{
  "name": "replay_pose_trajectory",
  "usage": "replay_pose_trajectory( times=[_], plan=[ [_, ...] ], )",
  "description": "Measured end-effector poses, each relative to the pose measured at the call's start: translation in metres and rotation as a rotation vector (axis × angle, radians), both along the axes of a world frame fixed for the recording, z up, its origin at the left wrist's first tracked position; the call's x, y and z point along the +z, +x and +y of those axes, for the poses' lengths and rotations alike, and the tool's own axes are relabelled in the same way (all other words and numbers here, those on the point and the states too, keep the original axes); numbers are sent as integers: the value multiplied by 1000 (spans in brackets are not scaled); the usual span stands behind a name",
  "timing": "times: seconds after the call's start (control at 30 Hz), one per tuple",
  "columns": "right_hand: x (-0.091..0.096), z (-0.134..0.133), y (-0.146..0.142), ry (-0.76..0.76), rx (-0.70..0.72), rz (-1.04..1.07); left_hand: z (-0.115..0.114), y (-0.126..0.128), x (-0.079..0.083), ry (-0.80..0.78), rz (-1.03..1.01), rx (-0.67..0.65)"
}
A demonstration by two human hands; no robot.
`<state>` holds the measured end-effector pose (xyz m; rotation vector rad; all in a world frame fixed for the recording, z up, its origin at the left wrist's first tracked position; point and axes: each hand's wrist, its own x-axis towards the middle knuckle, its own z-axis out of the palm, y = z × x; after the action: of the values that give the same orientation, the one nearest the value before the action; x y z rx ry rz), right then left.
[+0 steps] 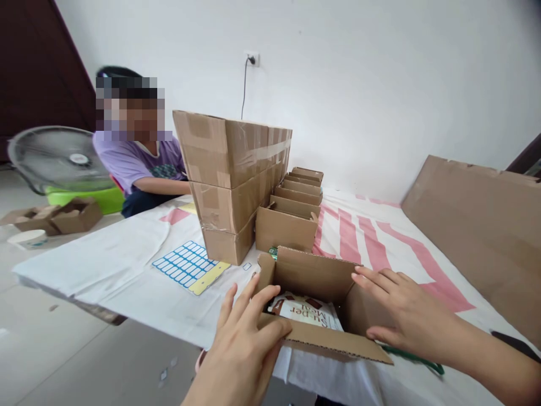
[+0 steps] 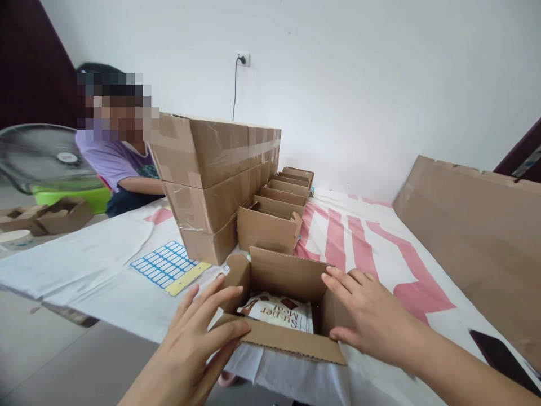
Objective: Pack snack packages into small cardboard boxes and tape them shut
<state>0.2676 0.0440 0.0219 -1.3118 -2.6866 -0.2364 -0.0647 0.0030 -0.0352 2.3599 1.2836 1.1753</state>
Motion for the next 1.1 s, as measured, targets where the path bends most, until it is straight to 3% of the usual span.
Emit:
replay_pose_trajectory(
  times=[0.13,0.3,0.5,0.7,0.8,1.0,1.1],
  plan=[
    [12,0,-17,12,47,-61,-2,3,1,-33,-81,-39],
    [34,5,-64,-110,103,-177,-3,7,11,-12,121,0],
    [18,30,-109,-256,233,-538,0,7,12,6,191,-1],
    [19,36,-137,-465,156,-864,2,6,10,-9,166,-7],
    [20,36,-139,-490,149,-849,2,6,11,-9,161,-21],
    [9,41,-121,-355,193,-639,3,9,16,-37,89,-40],
    [10,42,-114,-271,288,-580,5,10,17,-48,95,-71]
  ],
)
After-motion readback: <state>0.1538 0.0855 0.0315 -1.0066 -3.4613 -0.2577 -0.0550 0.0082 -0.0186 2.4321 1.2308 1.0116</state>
